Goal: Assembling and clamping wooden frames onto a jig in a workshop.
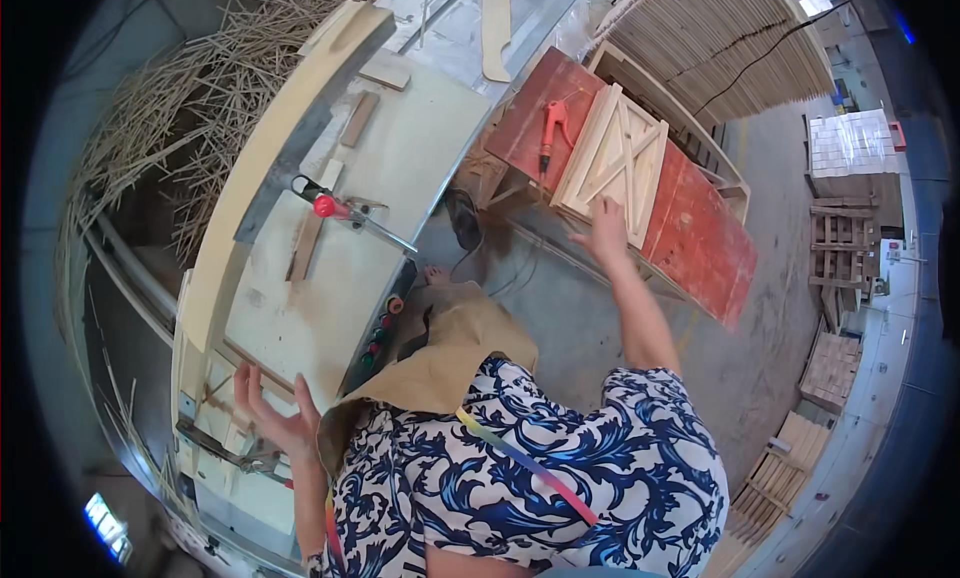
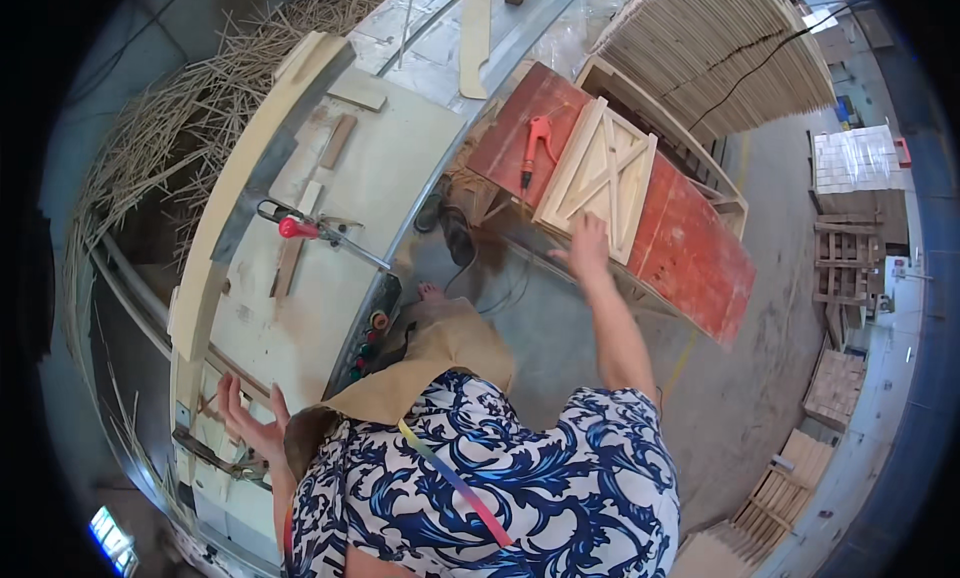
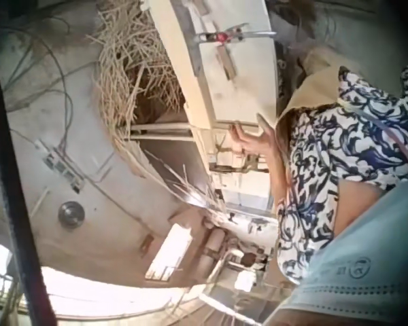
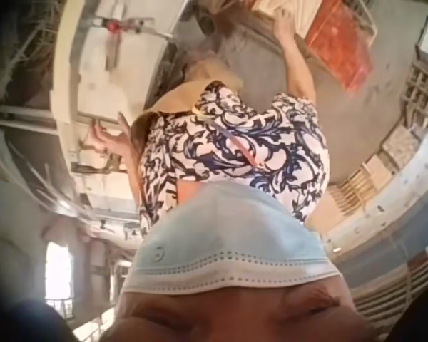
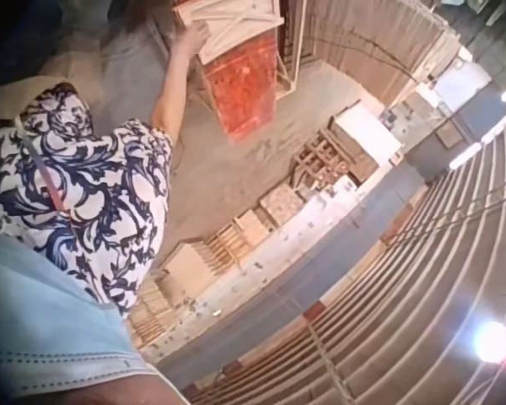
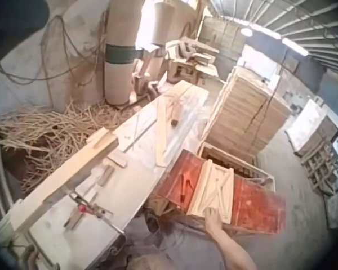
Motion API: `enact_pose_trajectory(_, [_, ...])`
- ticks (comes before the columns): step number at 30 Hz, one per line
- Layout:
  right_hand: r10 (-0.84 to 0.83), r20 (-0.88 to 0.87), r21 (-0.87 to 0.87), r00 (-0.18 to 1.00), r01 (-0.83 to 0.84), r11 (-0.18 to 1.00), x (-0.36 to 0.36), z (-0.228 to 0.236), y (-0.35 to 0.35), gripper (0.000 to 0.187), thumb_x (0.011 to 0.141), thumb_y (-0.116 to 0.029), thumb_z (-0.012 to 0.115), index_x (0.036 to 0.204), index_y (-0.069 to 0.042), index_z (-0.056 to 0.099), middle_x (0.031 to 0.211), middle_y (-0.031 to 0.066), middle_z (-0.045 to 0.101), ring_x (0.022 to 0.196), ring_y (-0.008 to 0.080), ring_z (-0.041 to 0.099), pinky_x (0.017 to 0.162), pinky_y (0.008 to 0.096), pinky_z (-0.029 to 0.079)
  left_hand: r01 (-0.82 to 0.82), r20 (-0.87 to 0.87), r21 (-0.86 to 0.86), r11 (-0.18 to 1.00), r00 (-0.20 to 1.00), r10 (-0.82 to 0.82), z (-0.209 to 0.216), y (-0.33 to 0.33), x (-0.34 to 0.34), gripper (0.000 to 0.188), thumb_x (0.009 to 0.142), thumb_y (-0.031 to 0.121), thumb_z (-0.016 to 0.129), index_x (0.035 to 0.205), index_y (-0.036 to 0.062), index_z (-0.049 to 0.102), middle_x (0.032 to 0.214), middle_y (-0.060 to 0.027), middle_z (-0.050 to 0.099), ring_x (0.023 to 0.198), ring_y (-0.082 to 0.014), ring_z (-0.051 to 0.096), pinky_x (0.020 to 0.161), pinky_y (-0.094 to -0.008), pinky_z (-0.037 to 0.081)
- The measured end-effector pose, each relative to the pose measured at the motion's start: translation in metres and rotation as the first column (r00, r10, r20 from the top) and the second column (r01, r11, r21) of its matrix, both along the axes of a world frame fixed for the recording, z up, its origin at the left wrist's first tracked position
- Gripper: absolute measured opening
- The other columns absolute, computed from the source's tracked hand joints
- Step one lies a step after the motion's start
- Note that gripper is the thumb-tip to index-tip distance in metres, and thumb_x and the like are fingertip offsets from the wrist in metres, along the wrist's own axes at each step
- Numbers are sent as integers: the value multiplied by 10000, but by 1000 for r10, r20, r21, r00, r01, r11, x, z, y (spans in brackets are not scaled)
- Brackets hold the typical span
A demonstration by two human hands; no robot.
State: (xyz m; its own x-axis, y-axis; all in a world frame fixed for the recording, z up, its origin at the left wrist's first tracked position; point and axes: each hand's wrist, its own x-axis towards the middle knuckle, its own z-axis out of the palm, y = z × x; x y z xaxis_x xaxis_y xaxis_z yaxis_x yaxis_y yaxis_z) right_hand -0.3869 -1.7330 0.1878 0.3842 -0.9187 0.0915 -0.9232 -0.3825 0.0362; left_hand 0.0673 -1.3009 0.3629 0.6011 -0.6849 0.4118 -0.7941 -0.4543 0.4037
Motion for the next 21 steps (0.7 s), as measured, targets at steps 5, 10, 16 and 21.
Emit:
enact_pose_trajectory(5, [69,172,-15,983,-68,998,-27,-20,-2,408,766,-83,804,1128,-61,616,1064,152,622,1065,378,574,924,487,508,72,-24,-31,997,997,-72,35,-7,-4,496,906,1,767,1361,-48,576,1412,-254,572,1313,-423,570,1123,-491,448])
enact_pose_trajectory(10, [298,173,-301,939,-237,924,-24,131,-84,127,901,-142,675,976,-40,668,931,203,636,932,424,617,847,543,514,26,-43,-163,986,999,-33,59,14,10,395,933,-56,706,1312,-55,595,1325,-228,627,1254,-381,609,1079,-460,481])
enact_pose_trajectory(16, [480,427,-657,766,-101,747,98,376,-25,183,908,-158,757,1058,-54,756,921,123,700,870,313,692,738,443,534,-18,-285,-603,797,938,-195,90,17,71,231,1087,-7,553,1304,-66,603,1221,-167,681,1111,-228,677,1014,-358,542])
enact_pose_trajectory(21, [906,81,-882,416,-394,260,279,430,103,281,838,-61,787,1118,-79,779,882,47,661,797,222,644,733,349,540,-122,-615,-776,619,369,-697,194,-50,143,646,1162,428,401,1418,-154,519,1280,-255,702,1238,-367,679,1105,-465,537])
